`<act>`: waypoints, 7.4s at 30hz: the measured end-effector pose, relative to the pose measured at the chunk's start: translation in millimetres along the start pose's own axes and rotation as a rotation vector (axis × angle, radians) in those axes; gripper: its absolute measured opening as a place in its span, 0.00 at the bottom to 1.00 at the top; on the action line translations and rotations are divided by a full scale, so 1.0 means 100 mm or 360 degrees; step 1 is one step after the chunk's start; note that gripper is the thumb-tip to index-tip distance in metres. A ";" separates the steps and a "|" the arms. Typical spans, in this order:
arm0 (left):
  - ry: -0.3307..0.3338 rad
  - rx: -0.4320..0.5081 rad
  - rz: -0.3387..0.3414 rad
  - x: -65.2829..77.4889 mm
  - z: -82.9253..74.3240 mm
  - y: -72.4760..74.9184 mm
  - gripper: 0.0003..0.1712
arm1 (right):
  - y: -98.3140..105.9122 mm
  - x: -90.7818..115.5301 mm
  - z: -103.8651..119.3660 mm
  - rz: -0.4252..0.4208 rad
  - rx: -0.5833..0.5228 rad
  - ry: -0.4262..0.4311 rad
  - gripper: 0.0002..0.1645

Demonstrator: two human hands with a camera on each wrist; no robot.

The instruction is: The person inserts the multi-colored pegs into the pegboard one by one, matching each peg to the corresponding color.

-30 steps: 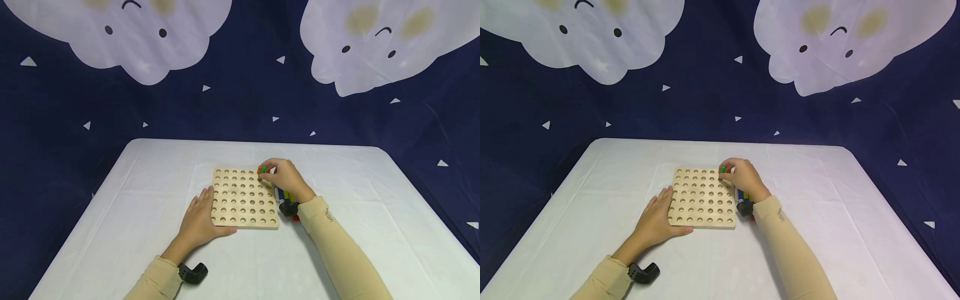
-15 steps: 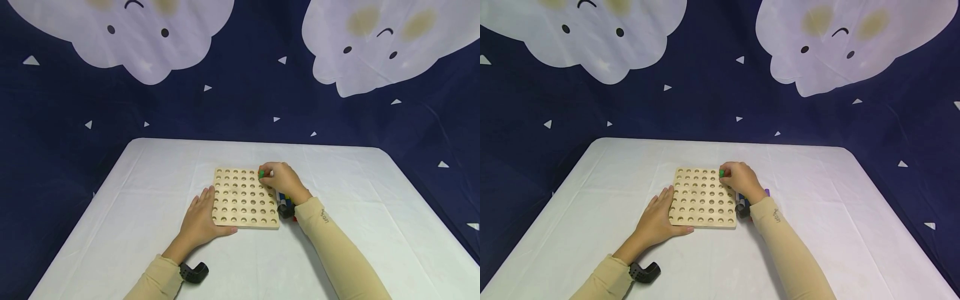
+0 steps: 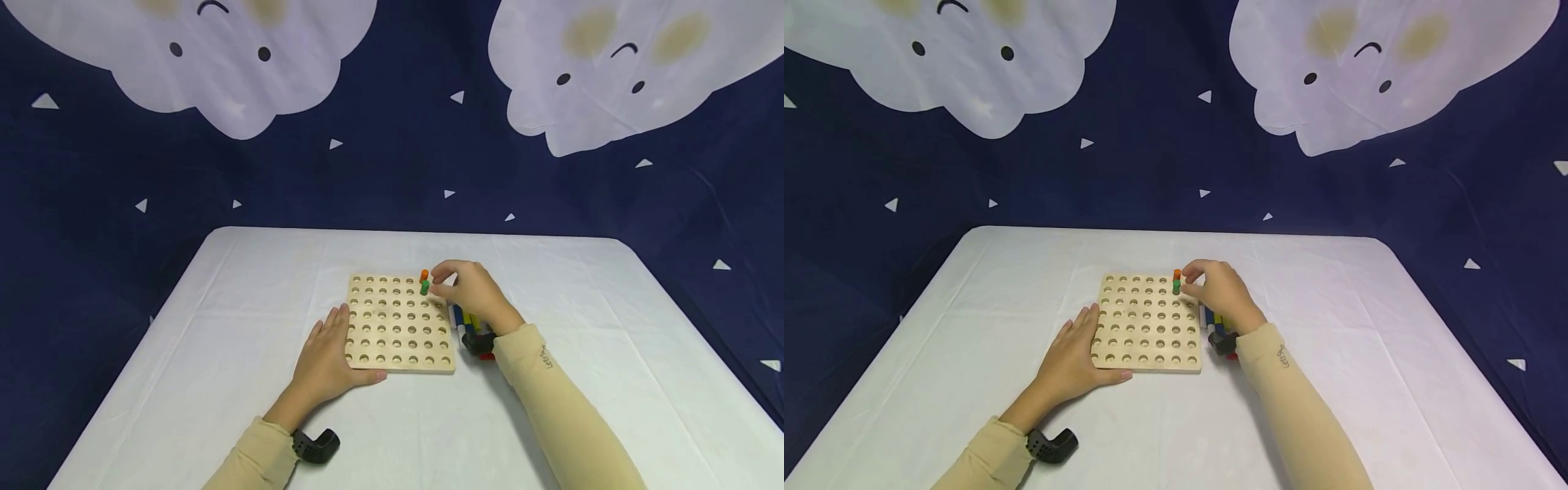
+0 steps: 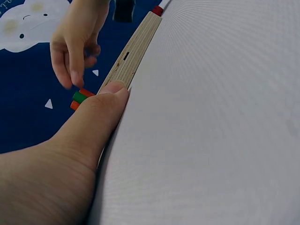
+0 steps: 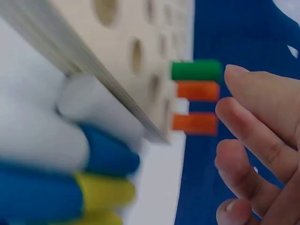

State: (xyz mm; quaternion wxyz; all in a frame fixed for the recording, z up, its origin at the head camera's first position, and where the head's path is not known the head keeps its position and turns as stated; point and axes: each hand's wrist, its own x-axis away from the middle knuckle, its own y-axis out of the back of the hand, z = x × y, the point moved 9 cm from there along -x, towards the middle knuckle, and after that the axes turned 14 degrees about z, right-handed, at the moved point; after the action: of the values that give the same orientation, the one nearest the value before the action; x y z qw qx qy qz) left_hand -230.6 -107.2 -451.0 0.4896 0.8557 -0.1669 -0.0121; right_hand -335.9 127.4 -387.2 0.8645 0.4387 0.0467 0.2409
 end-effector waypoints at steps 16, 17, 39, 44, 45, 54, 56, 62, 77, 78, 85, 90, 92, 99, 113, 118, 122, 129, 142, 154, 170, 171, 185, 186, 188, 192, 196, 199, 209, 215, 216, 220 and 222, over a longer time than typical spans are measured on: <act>-0.0009 -0.0004 -0.0005 0.00 0.00 -0.01 0.85 | 0.21 0.55 -0.71 0.0056 -0.0058 -0.0191 0.20; -0.0013 -0.0006 -0.0006 0.00 0.00 -0.01 0.85 | 0.21 0.58 -0.75 0.0059 -0.0056 -0.0203 0.21; -0.0021 -0.0018 0.0010 -0.02 -0.02 0.00 0.85 | 0.14 0.67 -0.92 0.0145 0.0174 -0.0139 0.27; -0.0019 -0.0031 0.0024 -0.02 -0.03 -0.01 0.85 | 0.11 0.65 -0.93 0.0149 0.0111 -0.0174 0.27; -0.0016 -0.0032 0.0029 -0.02 -0.03 -0.01 0.85 | 0.11 0.64 -0.93 0.0149 0.0096 -0.0182 0.27; -0.0008 -0.0034 0.0034 -0.02 -0.01 -0.03 0.85 | 0.08 0.60 -0.92 0.0148 0.0023 -0.0136 0.27; -0.0007 -0.0035 0.0035 -0.03 -0.01 -0.03 0.85 | 0.07 0.60 -0.94 0.0141 -0.0004 -0.0168 0.28; -0.0007 -0.0030 0.0035 -0.02 -0.01 -0.03 0.85 | 0.08 0.62 -0.97 0.0116 -0.0052 -0.0257 0.26; -0.0014 -0.0031 0.0019 -0.02 -0.02 -0.02 0.85 | 0.18 0.56 -0.90 -0.0022 -0.0029 -0.0234 0.16; -0.0015 -0.0031 0.0016 -0.02 -0.02 -0.01 0.84 | 0.19 0.54 -0.88 -0.0027 -0.0035 -0.0228 0.16; -0.0015 -0.0036 0.0009 -0.01 -0.03 -0.01 0.84 | 0.20 0.39 -0.68 -0.0036 -0.0070 -0.0180 0.20; -0.0011 -0.0030 0.0006 -0.01 -0.01 -0.01 0.85 | 0.18 0.24 -0.51 -0.0059 -0.0093 -0.0128 0.18; -0.0009 -0.0024 0.0006 -0.01 -0.01 -0.02 0.85 | 0.15 0.19 -0.47 -0.0059 -0.0088 -0.0117 0.17; -0.0010 -0.0005 0.0006 -0.01 0.00 -0.02 0.85 | 0.06 0.02 -0.33 -0.0044 -0.0046 -0.0110 0.14; -0.0010 -0.0009 0.0009 0.00 -0.01 0.00 0.84 | -0.04 -0.11 -0.18 0.0004 0.0014 -0.0071 0.11; -0.0011 -0.0011 0.0019 0.00 -0.01 0.00 0.84 | -0.06 -0.10 -0.18 0.0043 0.0000 -0.0087 0.10; -0.0004 -0.0019 0.0025 0.00 0.00 0.00 0.84 | -0.09 -0.10 -0.18 0.0080 -0.0002 -0.0102 0.11; -0.0005 -0.0019 0.0028 -0.01 0.00 0.00 0.84 | -0.09 -0.09 -0.18 0.0099 -0.0003 -0.0102 0.16; 0.0005 -0.0023 0.0031 -0.01 -0.02 0.00 0.84 | 0.22 0.28 -0.33 -0.0094 -0.0050 -0.0091 0.18; 0.0004 -0.0025 0.0038 -0.01 -0.02 0.01 0.84 | 0.29 0.76 -0.86 0.0007 0.0046 -0.0260 0.26; -0.0006 -0.0028 0.0010 -0.01 0.00 0.00 0.84 | 0.12 0.84 -1.17 0.0077 0.0004 -0.0253 0.26; -0.0007 -0.0029 0.0009 -0.01 0.00 0.00 0.84 | 0.12 0.84 -1.18 0.0078 0.0004 -0.0244 0.25; -0.0022 -0.0028 0.0006 -0.01 -0.04 0.02 0.84 | 0.11 0.82 -1.17 0.0066 -0.0180 -0.0192 0.21; -0.0020 -0.0029 0.0006 -0.01 -0.03 0.02 0.84 | 0.11 0.82 -1.17 0.0070 -0.0208 -0.0187 0.21; -0.0017 -0.0028 0.0010 -0.01 -0.03 0.02 0.84 | 0.10 0.81 -1.17 0.0077 -0.0255 -0.0182 0.22; -0.0011 -0.0024 0.0019 -0.01 -0.03 0.02 0.84 | 0.11 0.80 -1.17 0.0060 -0.0285 -0.0191 0.23; -0.0010 -0.0022 0.0024 0.00 -0.04 0.02 0.83 | 0.16 0.81 -1.16 -0.0006 -0.0214 -0.0224 0.24; -0.0011 -0.0018 0.0022 0.00 -0.04 0.02 0.83 | 0.19 0.81 -1.15 -0.0042 -0.0160 -0.0269 0.23; -0.0005 -0.0017 0.0027 0.00 -0.03 0.01 0.84 | 0.21 0.69 -0.97 -0.0058 -0.0118 -0.0267 0.19; 0.0000 -0.0013 0.0029 0.00 -0.03 0.01 0.84 | 0.21 0.55 -0.79 -0.0067 -0.0131 -0.0204 0.17; -0.0001 -0.0013 0.0027 -0.01 -0.02 0.01 0.84 | 0.21 0.53 -0.75 -0.0068 -0.0133 -0.0186 0.17; -0.0006 -0.0016 0.0020 -0.01 -0.02 0.01 0.84 | 0.18 0.43 -0.61 -0.0081 -0.0151 -0.0120 0.15; -0.0005 -0.0017 0.0017 -0.01 -0.01 0.01 0.84 | 0.17 0.38 -0.53 -0.0093 -0.0163 -0.0089 0.14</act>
State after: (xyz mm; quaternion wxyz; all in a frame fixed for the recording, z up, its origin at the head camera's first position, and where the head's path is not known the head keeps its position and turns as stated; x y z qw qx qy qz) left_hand -231.6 -106.1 -449.7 0.4940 0.8522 -0.1723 -0.0118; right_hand -324.3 192.4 -401.9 0.8934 0.3989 0.0228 0.2052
